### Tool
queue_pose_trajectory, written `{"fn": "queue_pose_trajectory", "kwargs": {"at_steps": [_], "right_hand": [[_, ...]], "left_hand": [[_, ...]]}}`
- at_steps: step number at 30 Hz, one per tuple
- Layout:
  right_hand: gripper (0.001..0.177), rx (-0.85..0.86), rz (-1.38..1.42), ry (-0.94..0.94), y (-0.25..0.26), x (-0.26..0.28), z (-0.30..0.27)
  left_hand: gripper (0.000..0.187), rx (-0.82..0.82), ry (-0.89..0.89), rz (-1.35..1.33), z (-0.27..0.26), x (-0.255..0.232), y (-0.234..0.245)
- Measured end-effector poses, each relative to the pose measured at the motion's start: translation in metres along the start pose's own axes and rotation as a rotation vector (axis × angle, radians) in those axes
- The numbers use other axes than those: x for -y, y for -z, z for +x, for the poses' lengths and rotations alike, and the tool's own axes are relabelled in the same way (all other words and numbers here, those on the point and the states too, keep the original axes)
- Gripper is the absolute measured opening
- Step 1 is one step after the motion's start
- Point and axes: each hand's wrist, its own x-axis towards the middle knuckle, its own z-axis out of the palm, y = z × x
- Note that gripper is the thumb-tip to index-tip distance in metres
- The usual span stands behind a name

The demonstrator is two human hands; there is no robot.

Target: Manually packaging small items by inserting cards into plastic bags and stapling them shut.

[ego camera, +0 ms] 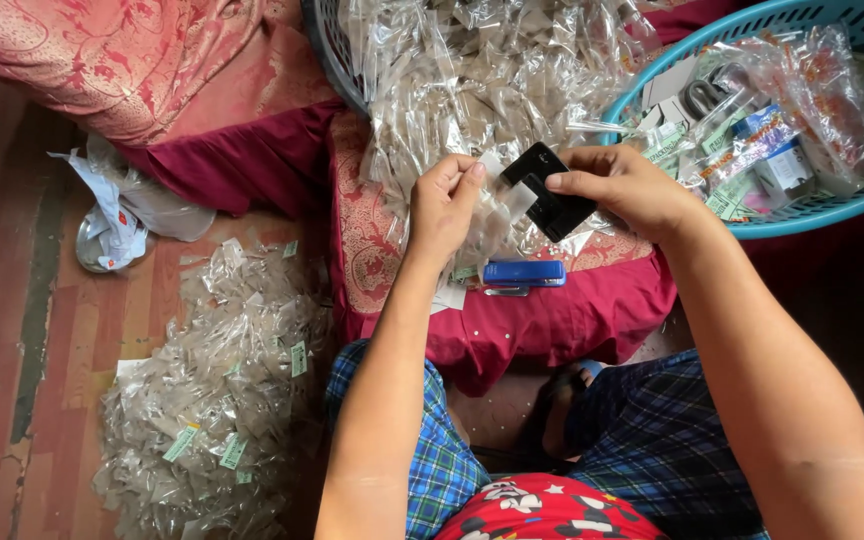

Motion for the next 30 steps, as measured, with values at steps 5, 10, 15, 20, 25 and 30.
{"fn": "queue_pose_trajectory", "kwargs": {"at_steps": [5, 10, 15, 20, 25, 30], "right_hand": [[0.025, 0.019, 0.068, -0.031, -0.01, 0.005, -0.004], [0.023, -0.03, 0.214, -0.039, -0.002, -0.014, 0.005], [0.022, -0.069, 0.185, -0.009, -0.002, -0.012, 0.004], [0.035, -0.032, 0.113, -0.001, 0.005, 0.003, -0.003], [0.06, -0.06, -0.22, -0.249, 0.033, 0.031, -0.017], [0.06, 0.354, -1.371, -0.314, 0.076, -0.115, 0.031]], "left_hand": [[0.015, -0.018, -0.012, -0.003, -0.002, -0.012, -0.001], [0.016, -0.024, -0.032, -0.077, -0.002, -0.011, -0.006], [0.015, -0.022, -0.069, -0.12, -0.003, -0.004, -0.01], [0.016, -0.029, -0.093, -0.071, -0.004, -0.02, -0.009], [0.022, -0.027, -0.135, 0.091, -0.005, -0.027, -0.006], [0.024, -0.176, -0.232, -0.071, 0.003, -0.029, -0.005]]}}
